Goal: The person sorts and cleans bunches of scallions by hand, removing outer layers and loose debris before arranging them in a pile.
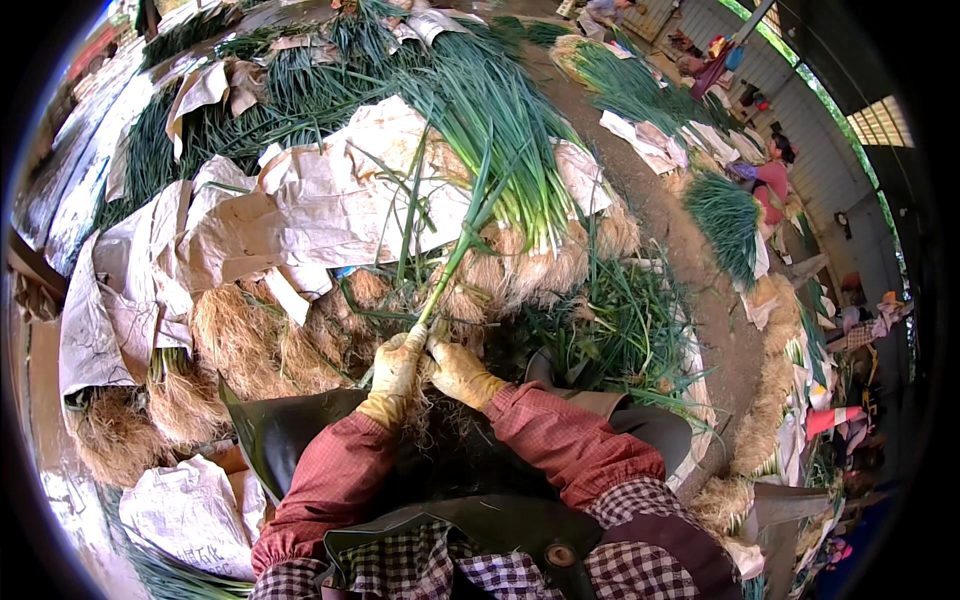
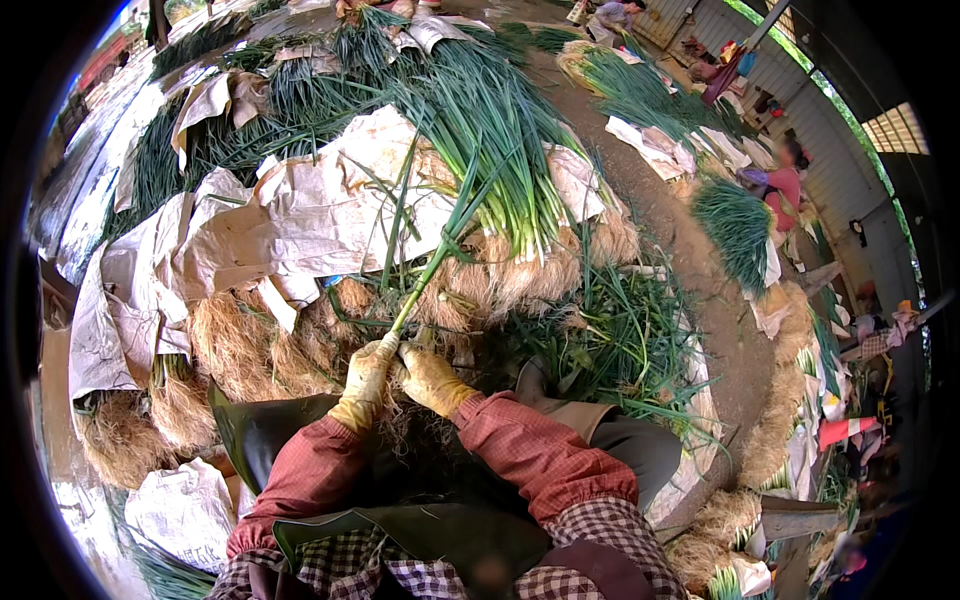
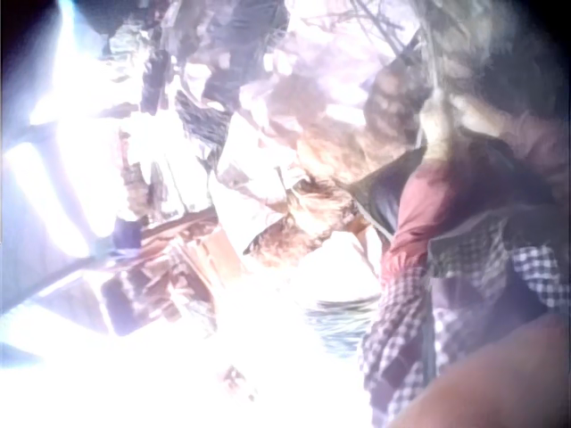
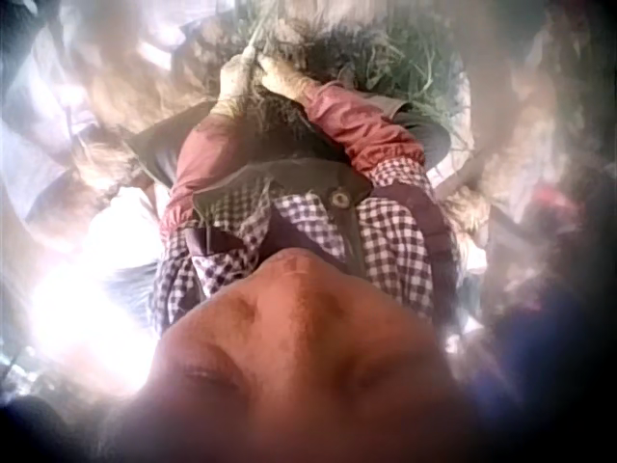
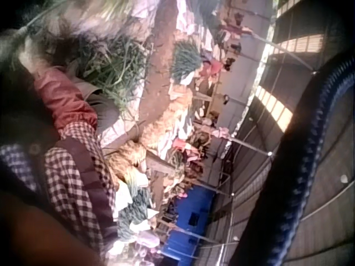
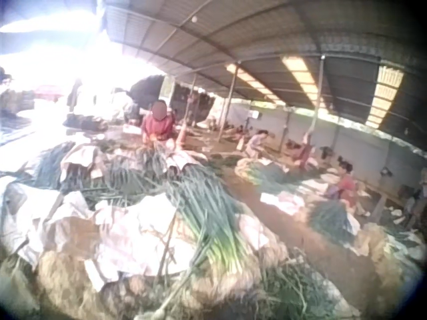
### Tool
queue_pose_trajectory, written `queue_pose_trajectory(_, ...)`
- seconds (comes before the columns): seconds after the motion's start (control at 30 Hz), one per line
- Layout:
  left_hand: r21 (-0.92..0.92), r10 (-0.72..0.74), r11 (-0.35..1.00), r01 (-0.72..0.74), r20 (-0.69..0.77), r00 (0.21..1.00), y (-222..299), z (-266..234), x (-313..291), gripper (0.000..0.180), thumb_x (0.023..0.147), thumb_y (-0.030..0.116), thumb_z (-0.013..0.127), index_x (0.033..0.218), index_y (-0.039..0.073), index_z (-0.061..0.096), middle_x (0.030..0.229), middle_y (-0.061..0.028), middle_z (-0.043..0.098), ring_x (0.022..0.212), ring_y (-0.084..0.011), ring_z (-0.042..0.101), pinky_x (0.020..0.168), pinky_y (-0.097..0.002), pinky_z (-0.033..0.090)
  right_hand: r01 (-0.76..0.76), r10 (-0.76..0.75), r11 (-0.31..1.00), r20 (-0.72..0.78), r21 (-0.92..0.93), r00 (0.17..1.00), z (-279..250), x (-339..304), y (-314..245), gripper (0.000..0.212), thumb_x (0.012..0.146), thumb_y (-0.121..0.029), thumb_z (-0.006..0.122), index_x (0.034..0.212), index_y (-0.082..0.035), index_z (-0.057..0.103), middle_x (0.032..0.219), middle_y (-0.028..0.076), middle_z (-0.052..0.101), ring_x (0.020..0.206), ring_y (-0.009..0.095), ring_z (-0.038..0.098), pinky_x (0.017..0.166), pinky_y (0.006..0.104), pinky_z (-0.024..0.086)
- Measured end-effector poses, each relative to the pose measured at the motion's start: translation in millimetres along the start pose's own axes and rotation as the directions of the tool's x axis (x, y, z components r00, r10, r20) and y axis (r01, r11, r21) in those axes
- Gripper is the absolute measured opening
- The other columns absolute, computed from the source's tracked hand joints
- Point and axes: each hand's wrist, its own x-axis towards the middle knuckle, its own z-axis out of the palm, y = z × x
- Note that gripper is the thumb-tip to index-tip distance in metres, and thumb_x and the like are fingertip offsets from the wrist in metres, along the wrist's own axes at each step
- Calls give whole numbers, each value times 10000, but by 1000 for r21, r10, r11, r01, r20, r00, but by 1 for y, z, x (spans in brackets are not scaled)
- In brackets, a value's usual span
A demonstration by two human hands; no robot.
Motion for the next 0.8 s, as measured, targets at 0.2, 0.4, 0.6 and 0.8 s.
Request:
queue_pose_trajectory(0.2, 91, 37, 996, -24, -140, 989, 38, 14, 4, 195, 845, 185, 587, 706, 72, 510, 572, 39, 475, 445, -34, 350, 388, -199, 280, -198, 252, 967, 501, -160, 828, -16, -44, 91, 354, 853, -341, 471, 1028, -46, 559, 935, 214, 583, 926, 349, 546, 816, 406, 418)
queue_pose_trajectory(0.4, 287, 13, 957, -33, 73, 997, -12, 2, 12, 136, 800, 112, 624, 736, 52, 520, 639, 52, 445, 588, -47, 355, 515, -216, 342, 55, -84, 950, 84, 307, 993, -89, 99, 66, 815, 794, -372, 594, 1384, -144, 80, 1427, 162, 93, 1303, 303, 164, 1057, 381, 198)
queue_pose_trajectory(0.6, 527, -63, 850, 23, 59, 996, -21, 6, 2, 176, 762, 157, 619, 859, 25, 556, 704, -53, 574, 621, -152, 514, 587, -282, 424, -332, 350, 921, -807, 204, 476, -257, 142, 130, 706, 840, -368, 541, 1374, -102, 165, 1285, 160, 409, 1054, 269, 507, 858, 383, 441)
queue_pose_trajectory(0.8, 756, 42, 652, -58, 40, 998, -2, 13, -11, 300, 738, 210, 607, 992, 53, 576, 839, -160, 621, 788, -331, 591, 692, -372, 462, -460, 457, 807, 102, 370, 884, -114, 97, 50, 576, 752, -479, 608, 1100, -40, 477, 976, 111, 566, 672, 137, 587, 511, 223, 502)
